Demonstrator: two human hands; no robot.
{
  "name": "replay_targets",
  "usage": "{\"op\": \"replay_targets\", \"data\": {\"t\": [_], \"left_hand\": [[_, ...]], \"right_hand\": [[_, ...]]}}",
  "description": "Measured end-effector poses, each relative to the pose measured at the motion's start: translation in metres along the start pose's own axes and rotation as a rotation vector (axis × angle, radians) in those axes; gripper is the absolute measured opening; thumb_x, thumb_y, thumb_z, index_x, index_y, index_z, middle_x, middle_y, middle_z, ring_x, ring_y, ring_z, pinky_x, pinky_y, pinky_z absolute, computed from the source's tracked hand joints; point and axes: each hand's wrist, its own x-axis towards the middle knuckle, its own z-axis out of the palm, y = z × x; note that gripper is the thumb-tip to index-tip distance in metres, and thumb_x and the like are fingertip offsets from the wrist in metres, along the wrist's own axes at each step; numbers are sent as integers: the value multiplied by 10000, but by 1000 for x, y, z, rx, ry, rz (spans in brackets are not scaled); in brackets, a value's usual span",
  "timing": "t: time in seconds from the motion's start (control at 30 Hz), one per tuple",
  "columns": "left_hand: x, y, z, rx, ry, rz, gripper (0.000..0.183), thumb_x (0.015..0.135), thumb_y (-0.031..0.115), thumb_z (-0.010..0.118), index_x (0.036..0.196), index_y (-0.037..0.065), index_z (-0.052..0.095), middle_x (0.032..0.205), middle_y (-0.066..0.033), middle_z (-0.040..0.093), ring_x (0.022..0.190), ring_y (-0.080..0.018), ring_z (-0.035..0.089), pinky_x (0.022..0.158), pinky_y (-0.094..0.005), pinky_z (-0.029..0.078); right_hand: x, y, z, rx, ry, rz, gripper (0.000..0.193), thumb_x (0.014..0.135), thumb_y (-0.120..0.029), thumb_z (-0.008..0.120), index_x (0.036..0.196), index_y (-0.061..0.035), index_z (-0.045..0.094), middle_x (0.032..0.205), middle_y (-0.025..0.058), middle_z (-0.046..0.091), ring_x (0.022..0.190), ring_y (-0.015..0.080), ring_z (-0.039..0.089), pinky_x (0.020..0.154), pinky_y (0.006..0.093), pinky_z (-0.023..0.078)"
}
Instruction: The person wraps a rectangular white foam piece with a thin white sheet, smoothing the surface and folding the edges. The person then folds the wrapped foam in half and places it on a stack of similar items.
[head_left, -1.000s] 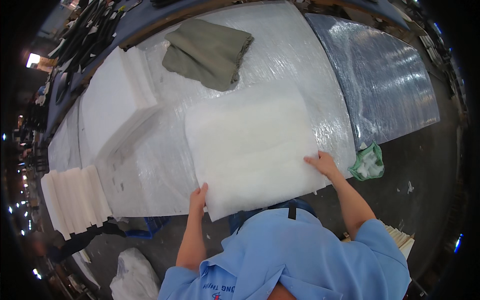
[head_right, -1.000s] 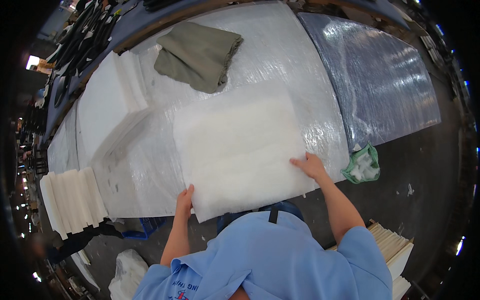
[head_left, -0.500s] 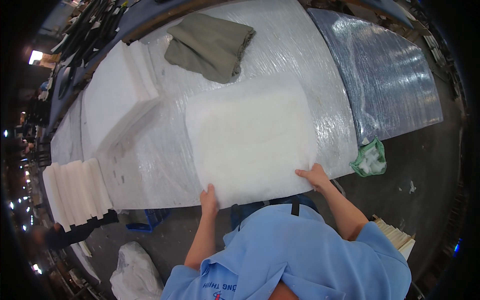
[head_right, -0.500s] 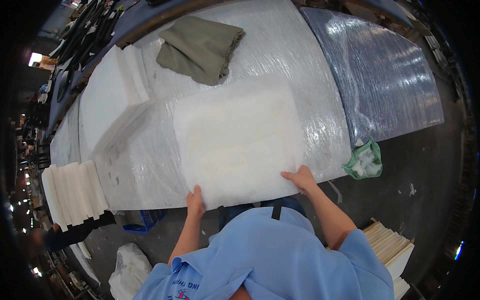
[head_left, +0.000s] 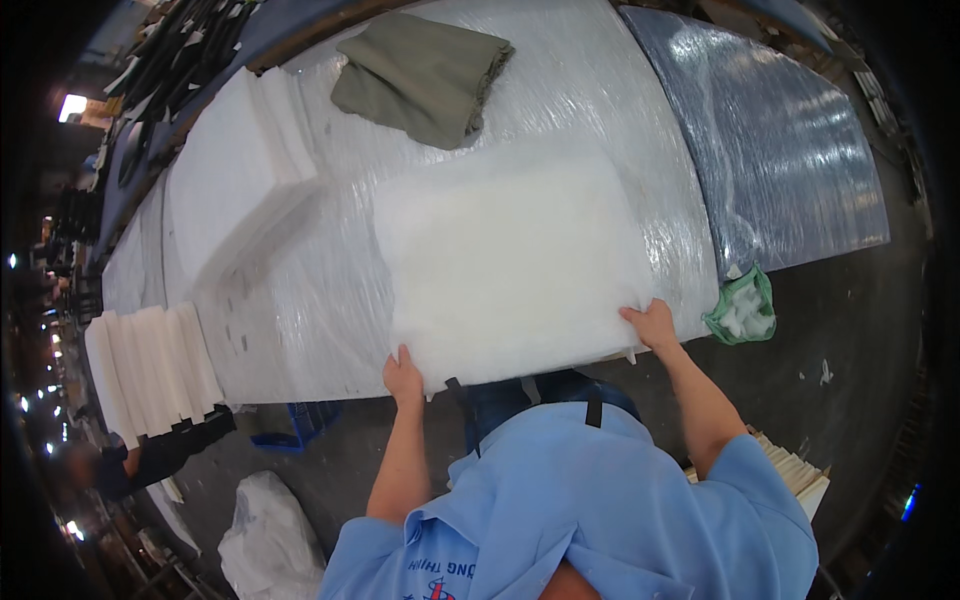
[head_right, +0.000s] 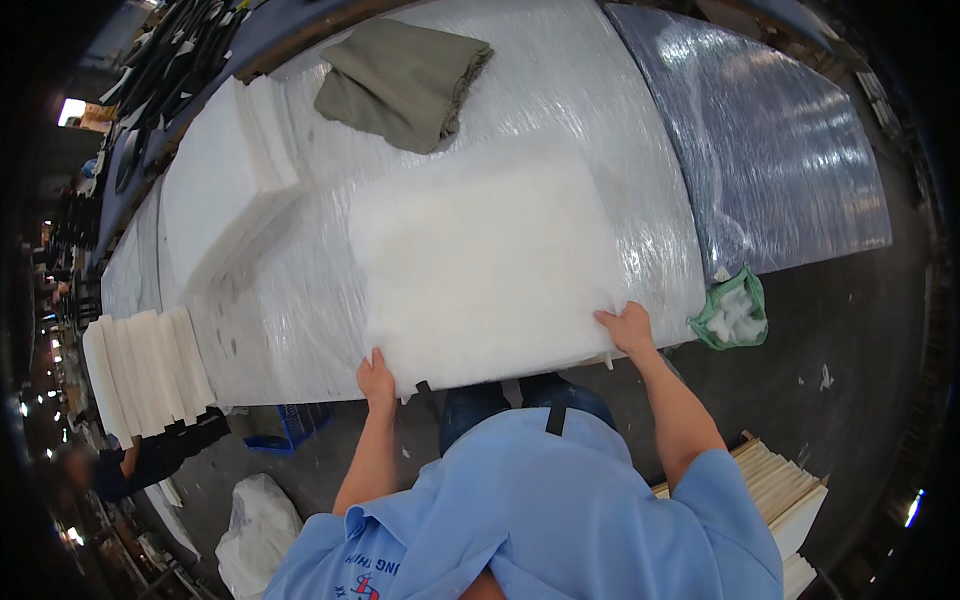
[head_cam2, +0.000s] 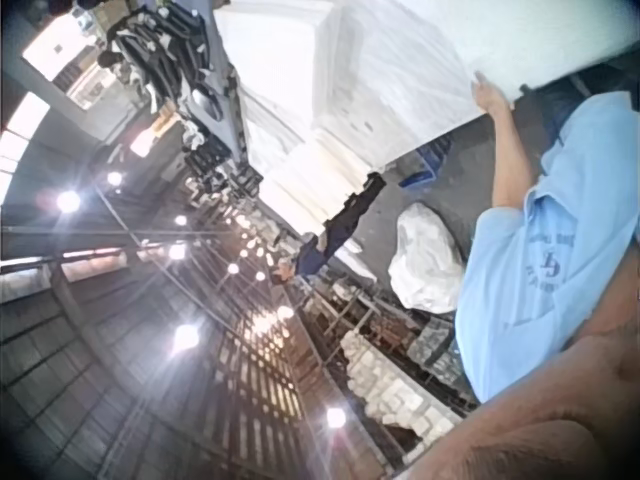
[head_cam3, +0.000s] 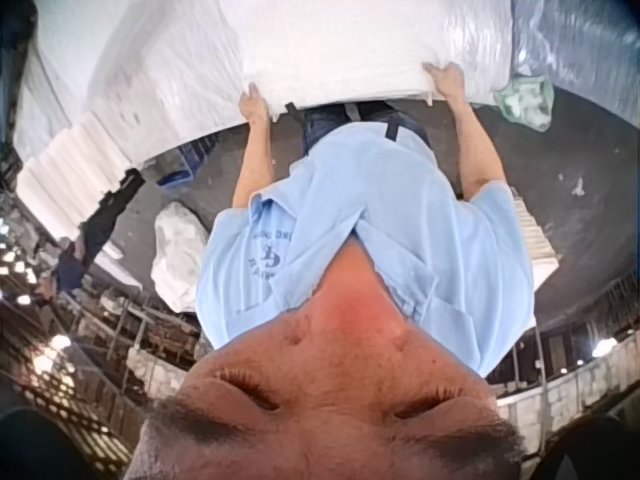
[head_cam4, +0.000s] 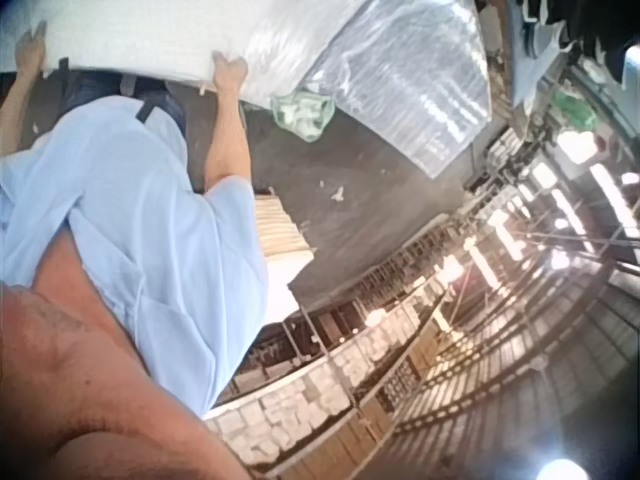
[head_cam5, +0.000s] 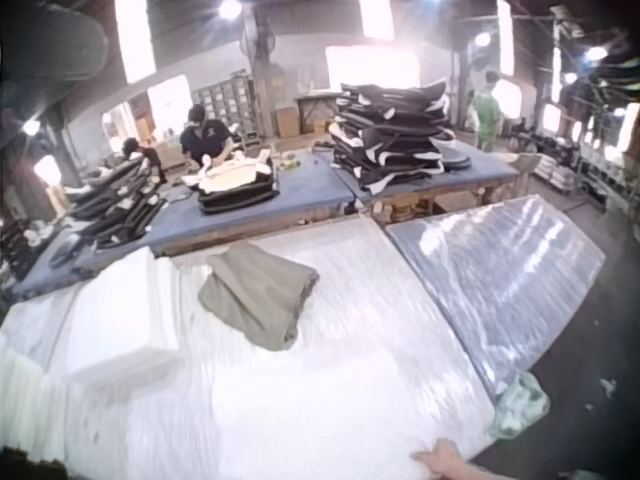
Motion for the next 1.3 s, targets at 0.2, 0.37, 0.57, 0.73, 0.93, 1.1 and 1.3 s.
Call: {"op": "replay_targets", "data": {"t": [0.2,0.37,0.57,0.73,0.93,1.1,1.3], "left_hand": [[-10,4,7,-640,-190,-32,398,1037,288,627,1249,-48,660,1052,-159,744,966,-256,710,865,-352,544],[-47,-7,-32,-358,-530,-340,440,959,338,739,1233,4,660,985,-127,746,775,-194,712,696,-321,564],[-63,-26,-32,-309,-527,-350,282,971,308,714,1037,37,671,745,-62,688,578,-158,637,495,-311,513],[-36,-33,-53,-271,-380,-358,237,986,271,690,953,37,674,666,-37,631,529,-164,614,472,-314,514],[-41,-9,-68,-174,-557,-298,393,935,357,762,1109,8,706,896,-53,697,859,-151,666,709,-363,561],[-28,3,-48,-209,-491,-177,440,957,367,741,1161,-21,705,1020,-72,730,935,-157,661,784,-346,542],[3,6,-25,-29,-223,70,395,996,338,681,1128,-32,722,1023,-82,740,884,-158,665,782,-332,524]], "right_hand": [[-9,-24,-5,202,-47,-78,437,794,-315,850,1094,-10,760,933,170,776,870,298,753,802,417,574],[-44,-38,-17,-43,-295,21,486,783,-317,860,1123,8,738,948,169,773,852,296,744,789,421,570],[-34,2,-3,-248,-276,23,307,825,-153,784,1072,25,739,945,143,762,855,246,722,812,396,556],[-15,16,-28,50,-154,-140,255,842,-107,743,1057,31,745,927,122,762,855,217,711,805,371,550],[-22,-15,-47,99,-444,69,365,882,-196,766,1192,-11,707,1045,69,737,925,191,679,805,345,540],[2,-48,-64,243,-363,136,437,921,-270,750,1251,4,664,1101,73,727,960,171,668,786,352,542],[41,-32,-21,330,-87,29,400,939,-313,738,1147,28,719,1034,98,752,906,183,703,774,344,556]]}}
